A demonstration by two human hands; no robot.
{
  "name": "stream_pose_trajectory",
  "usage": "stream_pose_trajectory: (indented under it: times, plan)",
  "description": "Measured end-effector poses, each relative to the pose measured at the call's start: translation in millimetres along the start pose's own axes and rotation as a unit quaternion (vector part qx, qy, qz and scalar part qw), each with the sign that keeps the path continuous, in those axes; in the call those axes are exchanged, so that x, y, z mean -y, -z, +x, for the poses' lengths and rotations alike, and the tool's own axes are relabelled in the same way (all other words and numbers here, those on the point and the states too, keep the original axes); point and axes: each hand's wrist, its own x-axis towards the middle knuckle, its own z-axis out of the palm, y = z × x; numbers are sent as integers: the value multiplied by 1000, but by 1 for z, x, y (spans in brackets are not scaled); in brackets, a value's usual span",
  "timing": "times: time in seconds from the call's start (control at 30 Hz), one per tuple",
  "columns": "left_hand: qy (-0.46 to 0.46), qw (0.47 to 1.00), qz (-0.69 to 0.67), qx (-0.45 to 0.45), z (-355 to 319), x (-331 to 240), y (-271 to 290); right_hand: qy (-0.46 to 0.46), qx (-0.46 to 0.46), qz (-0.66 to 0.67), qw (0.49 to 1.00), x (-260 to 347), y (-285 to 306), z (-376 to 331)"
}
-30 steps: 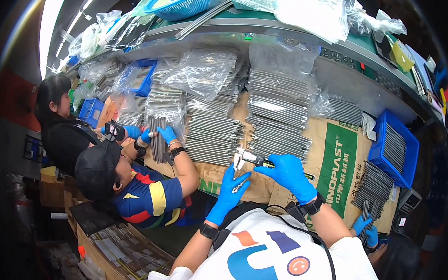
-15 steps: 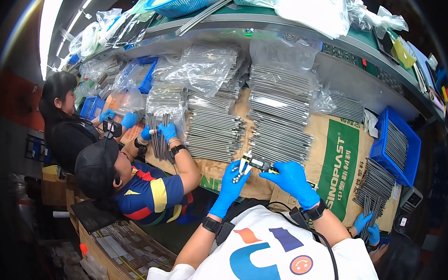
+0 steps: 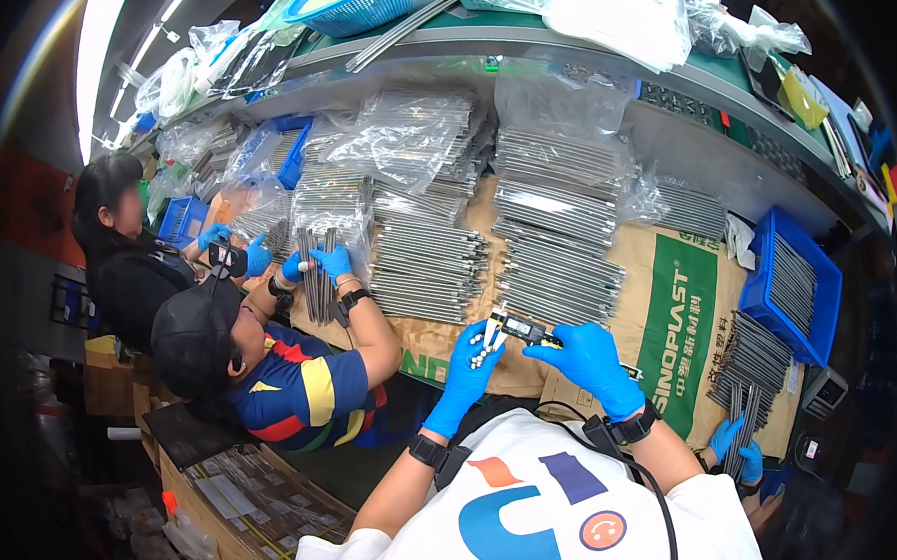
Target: The person measures metal rods with a digital caliper and places them into a plastic bag before setting the bag into a blue bin.
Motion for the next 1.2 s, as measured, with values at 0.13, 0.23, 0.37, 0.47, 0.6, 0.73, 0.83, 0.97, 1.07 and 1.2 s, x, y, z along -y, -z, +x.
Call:
stream_pose_trajectory:
  times: [0.13, 0.23, 0.37, 0.47, 0.6, 0.73, 0.83, 0.97, 1.07, 1.2]
  plan:
    - [3, 1000, 3, 6, 0, -3, -1, -7, -3, 4, 1000, -2, -4, -1]
    - [4, 1000, 9, 27, 2, -9, 2, -30, 5, 19, 999, -3, -6, 0]
    - [-22, 994, 83, 65, 0, -6, 8, -57, 22, 23, 998, -1, 7, -2]
    - [-94, 983, 137, 83, -2, -9, 14, -34, 0, 8, 999, -2, 19, -1]
    - [-14, 995, 63, 79, -8, -16, 19, -26, -7, -1, 1000, -6, 26, 5]
    - [-143, 965, 200, 94, -6, -14, 21, 0, -24, -25, 999, -3, 24, 17]
    - [-113, 980, 144, 75, -5, -6, 16, 30, -18, -34, 999, 6, 20, 30]
    - [-79, 981, 164, 66, 5, -6, 14, 73, -34, -33, 996, 21, 9, 39]
    - [-80, 977, 191, 56, 14, -1, 19, 77, -48, -35, 995, 19, 2, 40]
    - [-75, 989, 121, 41, 18, 5, 22, 43, -48, -27, 998, 12, -1, 29]
